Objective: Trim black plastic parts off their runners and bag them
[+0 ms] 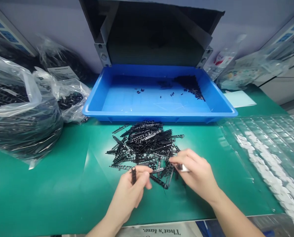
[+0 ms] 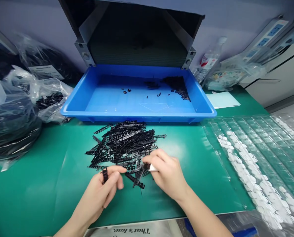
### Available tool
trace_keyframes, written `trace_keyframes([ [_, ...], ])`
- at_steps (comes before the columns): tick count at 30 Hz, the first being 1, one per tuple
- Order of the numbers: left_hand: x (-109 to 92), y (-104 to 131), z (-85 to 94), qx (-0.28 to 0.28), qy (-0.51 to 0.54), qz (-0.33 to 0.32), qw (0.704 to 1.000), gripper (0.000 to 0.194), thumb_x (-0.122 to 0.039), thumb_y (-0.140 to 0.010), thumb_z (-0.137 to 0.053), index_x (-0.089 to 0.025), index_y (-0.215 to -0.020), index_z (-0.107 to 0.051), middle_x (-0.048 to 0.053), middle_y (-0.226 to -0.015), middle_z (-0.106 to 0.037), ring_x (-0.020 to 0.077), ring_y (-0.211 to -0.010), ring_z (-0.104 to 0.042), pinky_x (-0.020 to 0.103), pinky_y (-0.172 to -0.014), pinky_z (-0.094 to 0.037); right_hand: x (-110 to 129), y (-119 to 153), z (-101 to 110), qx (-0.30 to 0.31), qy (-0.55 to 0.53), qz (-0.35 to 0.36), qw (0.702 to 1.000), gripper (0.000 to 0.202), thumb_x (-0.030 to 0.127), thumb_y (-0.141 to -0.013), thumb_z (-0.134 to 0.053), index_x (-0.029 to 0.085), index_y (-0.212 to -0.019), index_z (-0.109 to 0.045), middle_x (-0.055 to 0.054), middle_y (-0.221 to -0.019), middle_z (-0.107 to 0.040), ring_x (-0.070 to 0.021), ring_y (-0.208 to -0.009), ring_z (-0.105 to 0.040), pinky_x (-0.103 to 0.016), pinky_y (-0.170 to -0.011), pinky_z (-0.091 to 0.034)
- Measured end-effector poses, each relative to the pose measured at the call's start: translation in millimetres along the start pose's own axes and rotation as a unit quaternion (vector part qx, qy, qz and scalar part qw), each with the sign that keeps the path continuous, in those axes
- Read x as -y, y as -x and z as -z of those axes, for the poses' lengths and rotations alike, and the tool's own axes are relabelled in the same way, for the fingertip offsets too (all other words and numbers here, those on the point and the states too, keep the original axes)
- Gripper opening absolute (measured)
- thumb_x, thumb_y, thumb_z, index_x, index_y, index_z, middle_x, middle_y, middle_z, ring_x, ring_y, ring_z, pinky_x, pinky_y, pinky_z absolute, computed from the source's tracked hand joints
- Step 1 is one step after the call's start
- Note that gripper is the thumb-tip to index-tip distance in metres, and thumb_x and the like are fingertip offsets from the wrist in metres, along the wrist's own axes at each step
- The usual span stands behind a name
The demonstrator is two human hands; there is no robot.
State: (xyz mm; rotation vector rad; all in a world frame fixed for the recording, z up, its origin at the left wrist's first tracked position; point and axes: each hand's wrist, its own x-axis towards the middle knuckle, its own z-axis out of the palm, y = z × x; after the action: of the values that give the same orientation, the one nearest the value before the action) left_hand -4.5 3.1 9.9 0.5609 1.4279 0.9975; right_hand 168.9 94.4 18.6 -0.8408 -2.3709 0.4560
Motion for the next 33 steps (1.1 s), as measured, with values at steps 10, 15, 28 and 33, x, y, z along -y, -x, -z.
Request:
trace_keyframes([
  [10,-4.5,-2.4,-8.6,0.060,0.026,0.002,0.998,0.018,-0.028,-0.074,-0.057,-0.016,-0.086,-0.055,-0.008,-0.053,-0.044,0.0022,-0.034,-0.027,0.017,-0.033,-0.019,22.4,12.7,-15.8,0.036,-0.077,-0.099,0.991,0.028,0.018,-0.087,-0.046,0.020,-0.115,-0.048,-0.006,-0.091,-0.057,-0.0158,-0.072,-0.061,-0.023,-0.050,-0.046],
  [15,-2.9,-2.3,-3.4,0.016,-0.017,-0.031,0.999,0.020,-0.028,-0.075,-0.054,-0.016,-0.091,-0.058,-0.009,-0.054,-0.039,0.0045,-0.038,-0.031,0.019,-0.038,-0.026,28.1,19.4,-8.9,0.138,-0.099,-0.159,0.973,0.033,0.032,-0.090,-0.043,0.022,-0.121,-0.043,-0.006,-0.092,-0.062,-0.0191,-0.075,-0.063,-0.027,-0.052,-0.051],
  [28,-4.2,4.6,-8.7,0.001,-0.024,-0.031,0.999,0.025,-0.034,-0.079,-0.049,-0.016,-0.091,-0.060,-0.008,-0.042,-0.042,0.0074,-0.035,-0.035,0.023,-0.044,-0.033,37.9,19.1,-17.8,0.101,-0.134,-0.174,0.970,0.035,0.027,-0.091,-0.037,0.016,-0.122,-0.049,-0.007,-0.090,-0.065,-0.0176,-0.076,-0.062,-0.027,-0.064,-0.051],
  [33,-5.1,5.6,-9.7,0.006,0.030,-0.016,0.999,0.025,-0.034,-0.077,-0.053,-0.016,-0.094,-0.056,-0.006,-0.058,-0.047,0.0017,-0.030,-0.030,0.020,-0.037,-0.022,38.7,16.8,-20.1,0.141,-0.107,-0.148,0.973,0.039,0.025,-0.094,-0.029,0.015,-0.129,-0.042,-0.005,-0.080,-0.062,-0.0163,-0.066,-0.059,-0.027,-0.055,-0.049],
])
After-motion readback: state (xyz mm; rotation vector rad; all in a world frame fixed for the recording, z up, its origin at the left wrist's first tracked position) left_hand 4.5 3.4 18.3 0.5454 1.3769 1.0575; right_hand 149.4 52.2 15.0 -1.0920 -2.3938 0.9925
